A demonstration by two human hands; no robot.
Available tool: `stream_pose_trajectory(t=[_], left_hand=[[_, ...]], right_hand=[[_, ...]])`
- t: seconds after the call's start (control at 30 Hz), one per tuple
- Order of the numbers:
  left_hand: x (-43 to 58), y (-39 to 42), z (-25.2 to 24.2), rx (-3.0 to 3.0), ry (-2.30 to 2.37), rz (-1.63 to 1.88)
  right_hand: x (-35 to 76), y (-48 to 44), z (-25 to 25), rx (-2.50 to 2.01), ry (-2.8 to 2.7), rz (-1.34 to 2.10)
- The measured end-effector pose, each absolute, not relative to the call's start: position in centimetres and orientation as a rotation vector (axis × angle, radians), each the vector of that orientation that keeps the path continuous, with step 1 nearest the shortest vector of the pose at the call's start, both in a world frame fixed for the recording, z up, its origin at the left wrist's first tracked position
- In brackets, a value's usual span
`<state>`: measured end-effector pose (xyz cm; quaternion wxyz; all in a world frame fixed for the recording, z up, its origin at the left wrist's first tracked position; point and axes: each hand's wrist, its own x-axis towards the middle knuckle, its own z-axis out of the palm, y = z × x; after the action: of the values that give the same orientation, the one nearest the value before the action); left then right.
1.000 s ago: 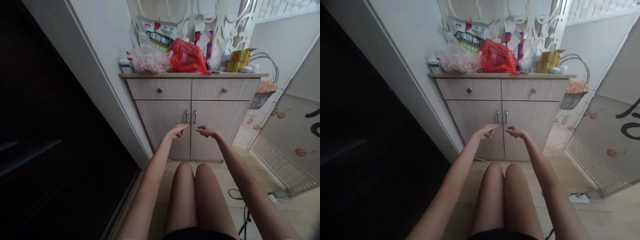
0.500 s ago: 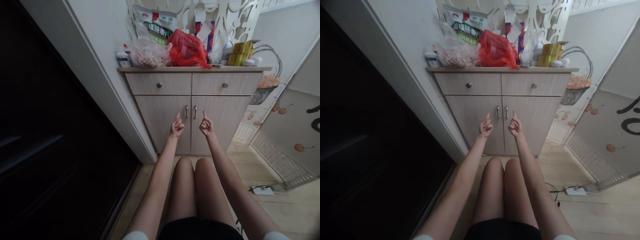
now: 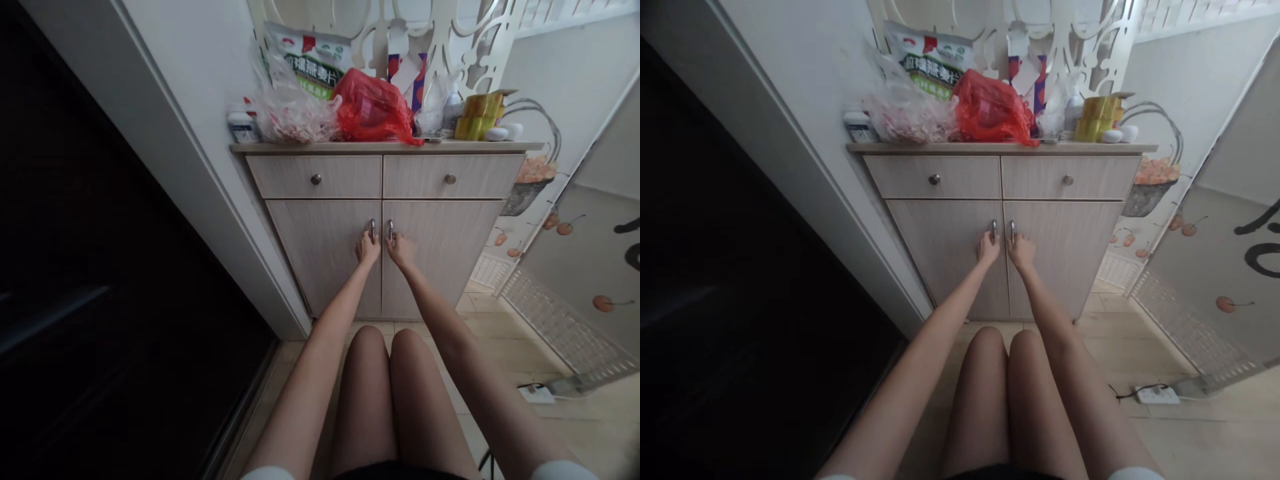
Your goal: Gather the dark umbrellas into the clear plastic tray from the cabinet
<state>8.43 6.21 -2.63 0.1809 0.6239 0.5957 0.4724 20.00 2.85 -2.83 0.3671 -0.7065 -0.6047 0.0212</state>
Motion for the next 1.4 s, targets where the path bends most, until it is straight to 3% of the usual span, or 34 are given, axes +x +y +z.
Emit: stream_pose_trajectory(t=[0.13,0.4,0.6,0.8,1.1,1.4], left_hand=[[8.5,7.3,-4.3,1.767,1.59,1.361],[3.6,4.5,-8.6,1.763,1.64,1.364],[6.0,6.4,-4.9,1.78,1.528,1.528],[8.1,6.9,-1.7,1.72,1.473,1.456],[2.1,-3.0,-5.1,1.867,1.533,1.647],[-10.5,-12.1,-7.5,1.598,1.78,2.02]], right_hand=[[19.6,4.0,-3.3,-1.839,-1.549,0.232],[19.5,0.0,-4.8,-1.771,-1.523,0.077],[20.5,-4.4,-5.3,-1.72,-1.555,0.012],[21.8,-8.8,-5.7,-1.7,-1.541,-0.005],[27.4,-18.2,-7.1,-1.641,-1.457,-0.127],[36.0,-26.7,-8.8,-1.604,-1.326,-0.274]])
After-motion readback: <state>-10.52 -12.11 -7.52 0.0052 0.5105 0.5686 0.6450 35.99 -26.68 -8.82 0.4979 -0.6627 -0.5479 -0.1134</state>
